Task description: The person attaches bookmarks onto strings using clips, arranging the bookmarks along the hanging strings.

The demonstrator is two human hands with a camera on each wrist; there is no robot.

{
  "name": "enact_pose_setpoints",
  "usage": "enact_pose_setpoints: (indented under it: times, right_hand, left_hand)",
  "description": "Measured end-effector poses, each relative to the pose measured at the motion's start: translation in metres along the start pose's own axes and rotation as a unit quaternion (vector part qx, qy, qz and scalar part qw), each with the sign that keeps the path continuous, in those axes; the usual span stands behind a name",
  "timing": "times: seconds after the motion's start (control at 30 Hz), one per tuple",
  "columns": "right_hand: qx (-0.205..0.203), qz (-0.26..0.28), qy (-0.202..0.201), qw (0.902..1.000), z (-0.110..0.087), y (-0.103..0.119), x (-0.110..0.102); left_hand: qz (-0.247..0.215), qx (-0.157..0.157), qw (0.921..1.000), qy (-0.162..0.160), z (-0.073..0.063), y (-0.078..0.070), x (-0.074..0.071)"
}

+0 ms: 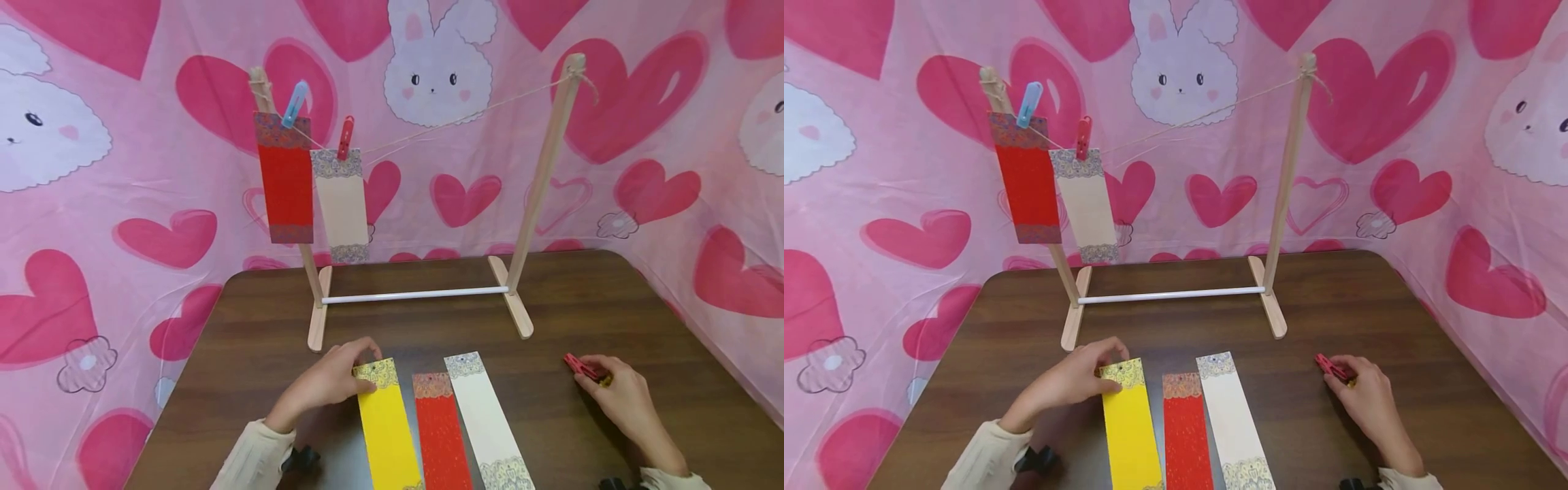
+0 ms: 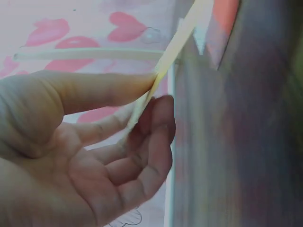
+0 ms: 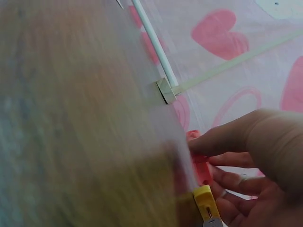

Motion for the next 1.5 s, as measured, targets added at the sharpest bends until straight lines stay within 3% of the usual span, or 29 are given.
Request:
enact_pose_setpoints:
  times: [0.13, 0.23, 0.4, 0.6, 0.77, 0.87, 0.97, 1.1, 1.27, 1.5]
  right_hand:
    - [-0.004, 0.011, -0.036, 0.9993, 0.001, 0.002, -0.005]
    - [-0.005, 0.029, -0.052, 0.9982, 0.002, 0.005, -0.008]
    - [-0.023, 0.072, -0.044, 0.9961, 0.003, 0.013, -0.011]
    - [-0.019, 0.096, -0.010, 0.9952, 0.010, 0.027, -0.015]
    - [-0.033, 0.086, -0.031, 0.9953, 0.020, 0.045, -0.025]
    - [-0.061, 0.084, -0.066, 0.9923, 0.028, 0.059, -0.035]
    - [-0.077, 0.079, -0.078, 0.9908, 0.036, 0.071, -0.045]
    - [-0.091, 0.072, -0.070, 0.9908, 0.048, 0.086, -0.057]
    - [-0.157, 0.058, -0.054, 0.9845, 0.062, 0.110, -0.065]
    - [-0.208, 0.078, -0.033, 0.9745, 0.077, 0.140, -0.069]
  left_hand:
    - [-0.038, 0.037, 0.9981, -0.032, -0.003, -0.004, -0.013]
    - [-0.067, 0.046, 0.9950, -0.059, -0.005, -0.007, -0.021]
    - [-0.119, 0.020, 0.9871, -0.105, -0.007, -0.012, -0.031]
    - [-0.167, -0.008, 0.9713, -0.169, -0.009, -0.017, -0.043]
    - [-0.158, -0.039, 0.9636, -0.212, -0.009, -0.017, -0.049]
    - [-0.144, -0.021, 0.9606, -0.237, -0.009, -0.020, -0.053]
    - [-0.121, 0.018, 0.9574, -0.262, -0.011, -0.027, -0.058]
    - [-0.098, 0.056, 0.9564, -0.269, -0.011, -0.037, -0.063]
    - [-0.094, 0.095, 0.9547, -0.266, -0.004, -0.046, -0.071]
    - [-0.105, 0.108, 0.9451, -0.290, 0.006, -0.059, -0.088]
Point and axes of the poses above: each hand's wrist, its own z-axis towards the middle knuckle, its own x-axis out of the palm, y = z × x, the point moved 5 cm from there along z, towards the middle knuckle
